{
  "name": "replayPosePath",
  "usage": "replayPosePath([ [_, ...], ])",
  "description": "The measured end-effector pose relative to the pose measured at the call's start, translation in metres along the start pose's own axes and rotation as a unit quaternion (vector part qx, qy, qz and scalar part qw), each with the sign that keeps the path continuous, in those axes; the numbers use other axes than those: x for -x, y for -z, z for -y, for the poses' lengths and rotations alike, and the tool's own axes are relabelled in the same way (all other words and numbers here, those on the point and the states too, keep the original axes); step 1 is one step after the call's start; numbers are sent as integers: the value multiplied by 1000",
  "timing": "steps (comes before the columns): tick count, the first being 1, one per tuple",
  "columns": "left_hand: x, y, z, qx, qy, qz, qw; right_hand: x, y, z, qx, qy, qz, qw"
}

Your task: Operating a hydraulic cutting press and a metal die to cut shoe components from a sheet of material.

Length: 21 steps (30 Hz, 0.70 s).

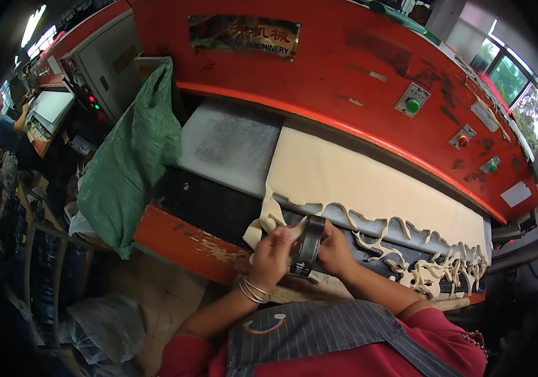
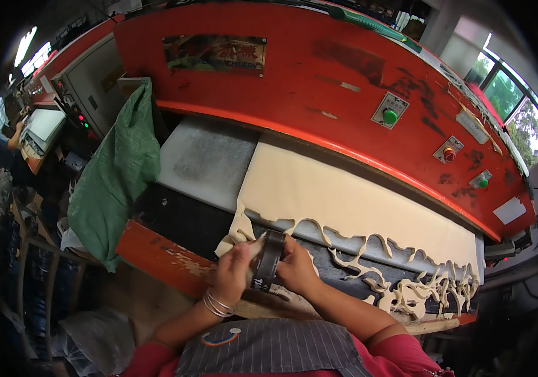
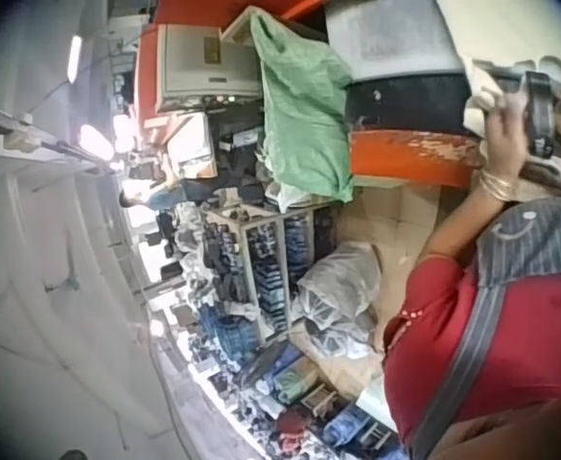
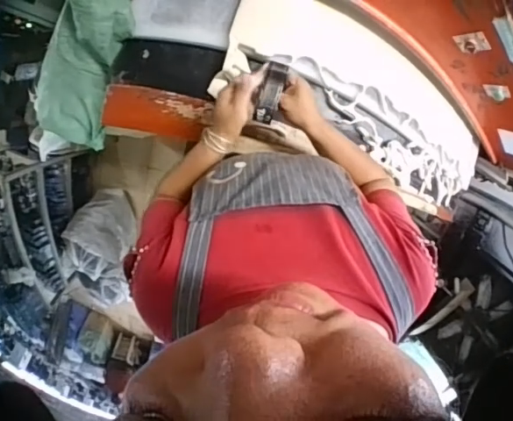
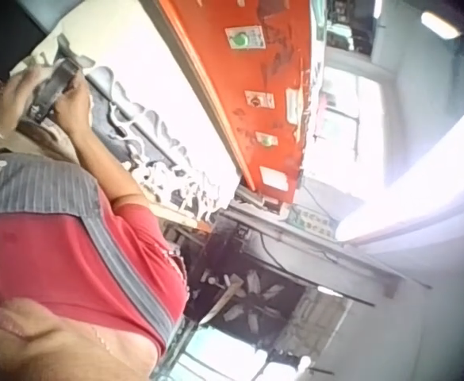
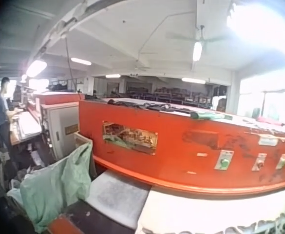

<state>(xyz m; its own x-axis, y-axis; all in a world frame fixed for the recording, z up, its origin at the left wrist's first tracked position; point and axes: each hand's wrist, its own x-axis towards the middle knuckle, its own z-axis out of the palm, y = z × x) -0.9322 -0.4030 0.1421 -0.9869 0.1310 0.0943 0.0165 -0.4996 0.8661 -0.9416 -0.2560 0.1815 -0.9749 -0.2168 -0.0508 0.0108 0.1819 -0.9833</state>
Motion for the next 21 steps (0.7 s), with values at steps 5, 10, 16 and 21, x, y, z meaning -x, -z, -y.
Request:
replayPosePath([
  [5,-9,44,20,-9,25,-84,996,0,-25,-15,-165,39,-30,985],
  [10,-43,53,6,145,-10,-165,976,-33,-30,0,29,146,-35,988],
  [16,-74,185,-9,79,36,-336,938,-80,15,34,357,142,-129,914],
  [21,-87,173,-43,-626,48,-196,753,-142,17,51,654,-13,7,757],
])
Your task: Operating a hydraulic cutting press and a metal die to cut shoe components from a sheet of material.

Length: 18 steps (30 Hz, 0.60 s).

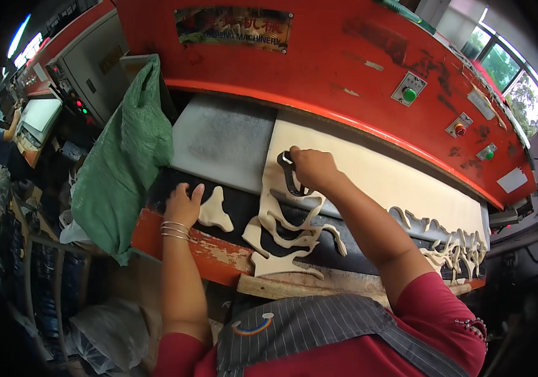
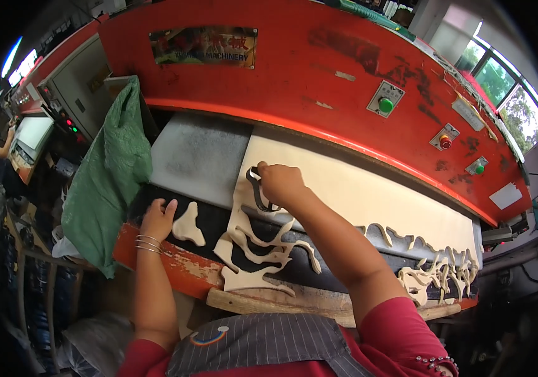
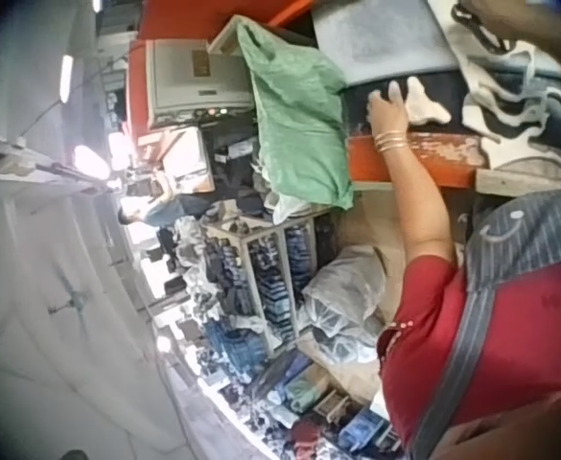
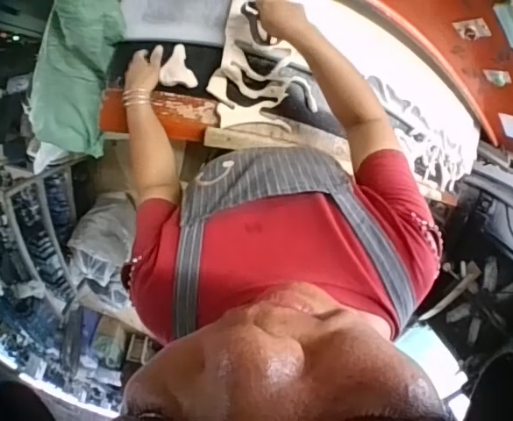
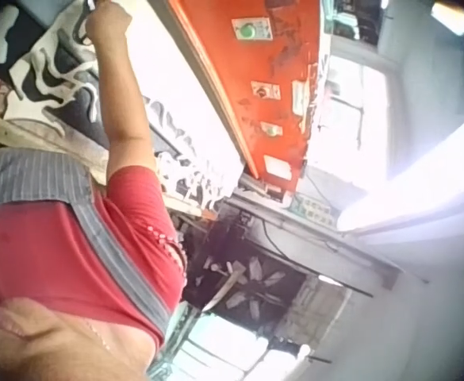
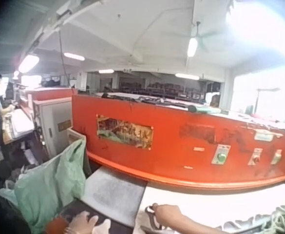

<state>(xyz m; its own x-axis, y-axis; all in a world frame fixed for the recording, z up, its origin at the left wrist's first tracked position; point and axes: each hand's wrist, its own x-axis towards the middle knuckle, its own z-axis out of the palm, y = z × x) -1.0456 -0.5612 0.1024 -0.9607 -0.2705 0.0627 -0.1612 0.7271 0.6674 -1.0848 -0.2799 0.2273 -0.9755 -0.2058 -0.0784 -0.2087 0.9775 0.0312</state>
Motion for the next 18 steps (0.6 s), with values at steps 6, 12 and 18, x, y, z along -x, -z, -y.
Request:
replayPosePath([
  [6,-9,-24,-61,133,-209,29,969,-28,-47,-19,-57,26,-106,992],
  [12,-30,-97,-87,223,-283,72,930,33,-74,-40,-177,28,-164,970],
  [18,-28,-104,-100,163,-317,93,930,32,-90,-54,-230,26,-218,948],
])
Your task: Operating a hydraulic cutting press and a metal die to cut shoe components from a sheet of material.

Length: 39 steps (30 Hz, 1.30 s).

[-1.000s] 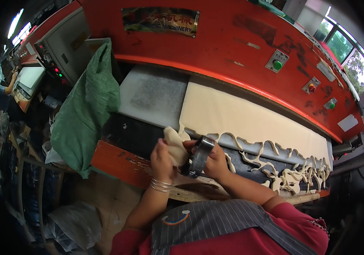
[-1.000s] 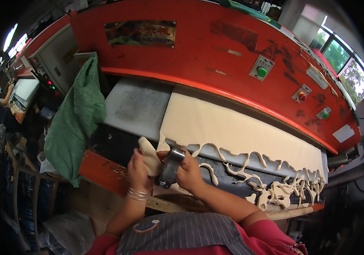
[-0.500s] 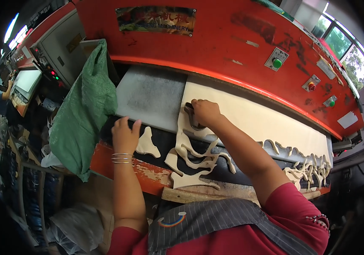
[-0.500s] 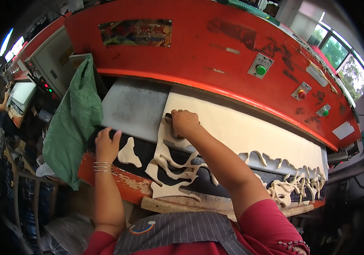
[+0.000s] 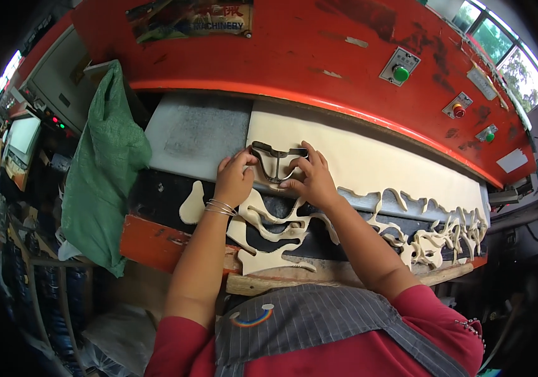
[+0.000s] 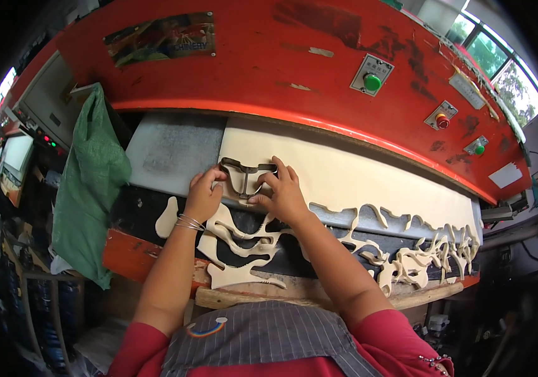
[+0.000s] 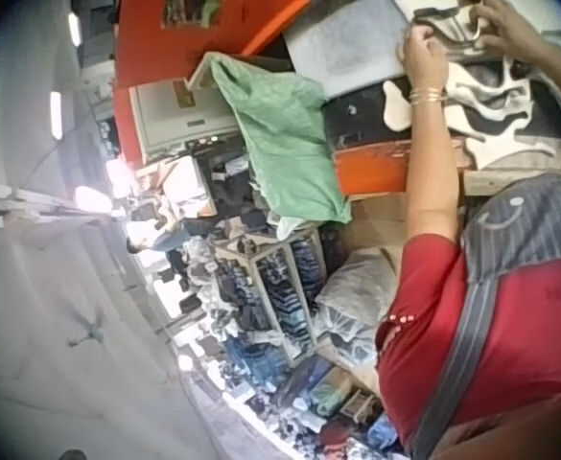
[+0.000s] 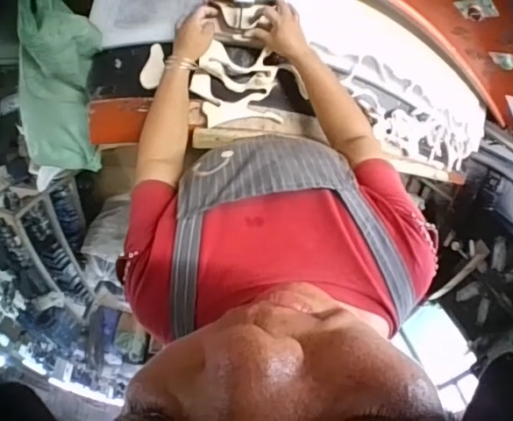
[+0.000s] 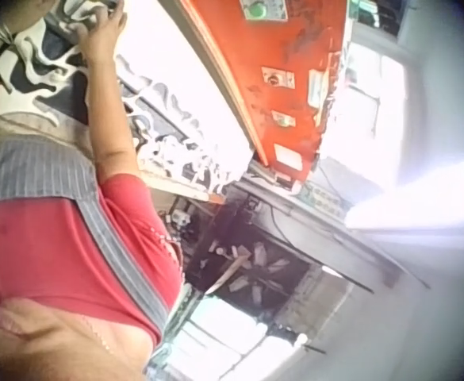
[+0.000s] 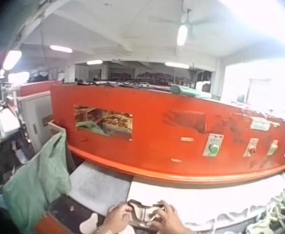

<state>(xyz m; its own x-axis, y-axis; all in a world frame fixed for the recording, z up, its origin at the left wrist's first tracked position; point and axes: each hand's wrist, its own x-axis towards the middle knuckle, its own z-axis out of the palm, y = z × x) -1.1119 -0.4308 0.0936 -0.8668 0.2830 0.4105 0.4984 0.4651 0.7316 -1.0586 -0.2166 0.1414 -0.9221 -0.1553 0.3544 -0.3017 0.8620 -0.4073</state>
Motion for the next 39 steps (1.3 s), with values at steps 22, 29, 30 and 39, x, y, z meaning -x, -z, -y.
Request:
replayPosePath([
  [22,-86,-31,-136,197,31,120,972,48,187,-106,103,-38,-326,939],
  [29,-166,-74,-271,144,-205,94,964,56,408,-273,281,-232,-645,671],
  [30,-184,-80,-265,72,-216,53,972,47,406,-274,277,-260,-628,680],
  [39,-78,-44,-201,58,-82,191,976,62,371,-228,159,-195,-579,775],
])
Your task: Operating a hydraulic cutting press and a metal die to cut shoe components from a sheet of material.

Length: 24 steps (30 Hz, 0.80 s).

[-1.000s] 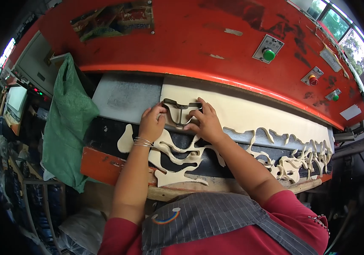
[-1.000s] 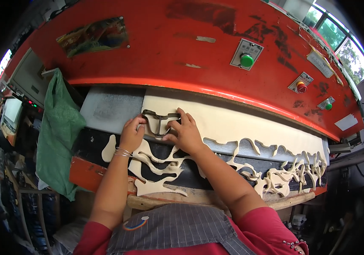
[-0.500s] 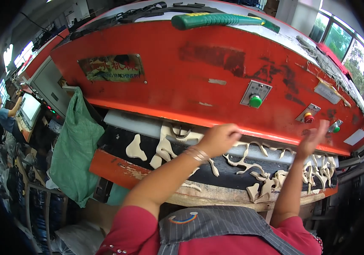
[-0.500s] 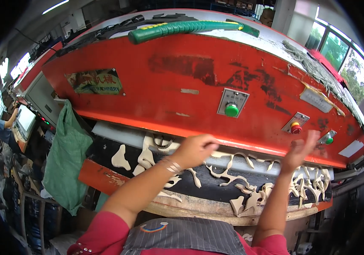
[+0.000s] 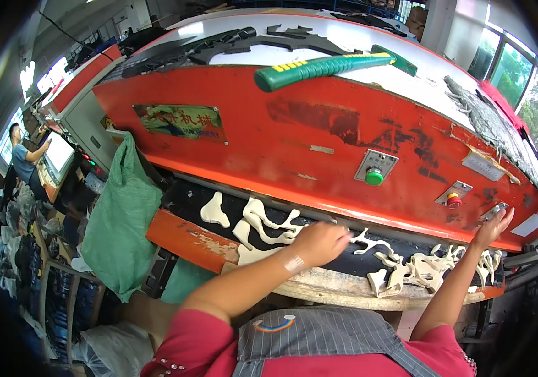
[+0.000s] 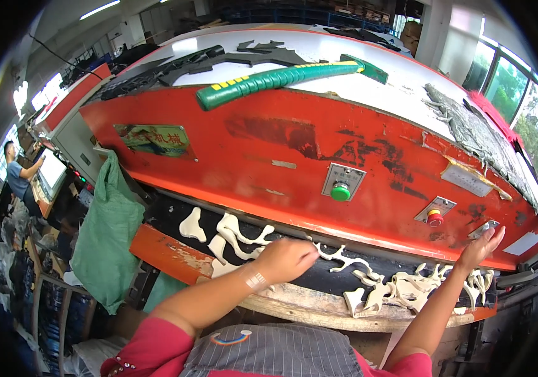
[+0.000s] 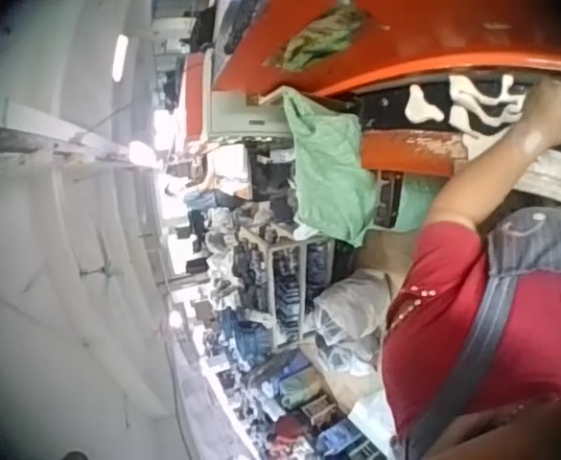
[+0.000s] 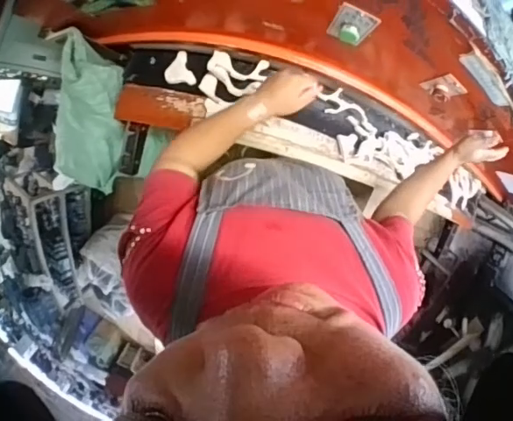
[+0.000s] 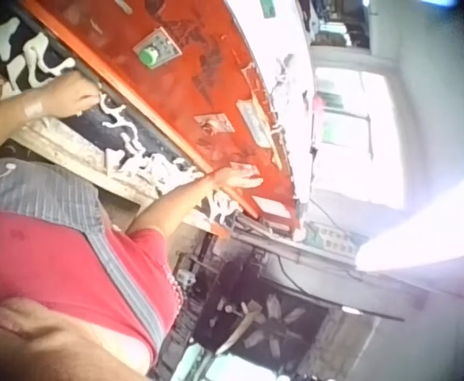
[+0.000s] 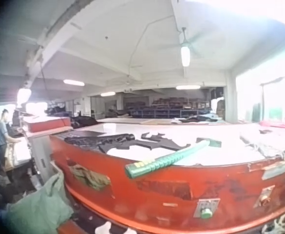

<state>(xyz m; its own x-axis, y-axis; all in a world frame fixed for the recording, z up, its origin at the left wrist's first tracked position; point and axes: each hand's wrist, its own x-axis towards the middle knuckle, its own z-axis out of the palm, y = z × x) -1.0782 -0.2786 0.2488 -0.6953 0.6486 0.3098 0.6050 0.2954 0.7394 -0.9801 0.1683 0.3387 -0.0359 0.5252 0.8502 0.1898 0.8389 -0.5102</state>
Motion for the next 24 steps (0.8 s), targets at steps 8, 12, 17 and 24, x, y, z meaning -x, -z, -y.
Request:
replayPosePath([
  [8,126,-6,35,-118,110,40,986,106,-15,158,-274,117,184,937],
  [12,144,-20,30,-212,163,-13,963,224,-37,260,-441,149,343,816],
  [17,152,-37,48,-218,76,-112,966,300,-37,318,-409,201,499,737],
  [24,172,-14,30,-113,221,139,959,312,-72,276,-193,234,623,721],
])
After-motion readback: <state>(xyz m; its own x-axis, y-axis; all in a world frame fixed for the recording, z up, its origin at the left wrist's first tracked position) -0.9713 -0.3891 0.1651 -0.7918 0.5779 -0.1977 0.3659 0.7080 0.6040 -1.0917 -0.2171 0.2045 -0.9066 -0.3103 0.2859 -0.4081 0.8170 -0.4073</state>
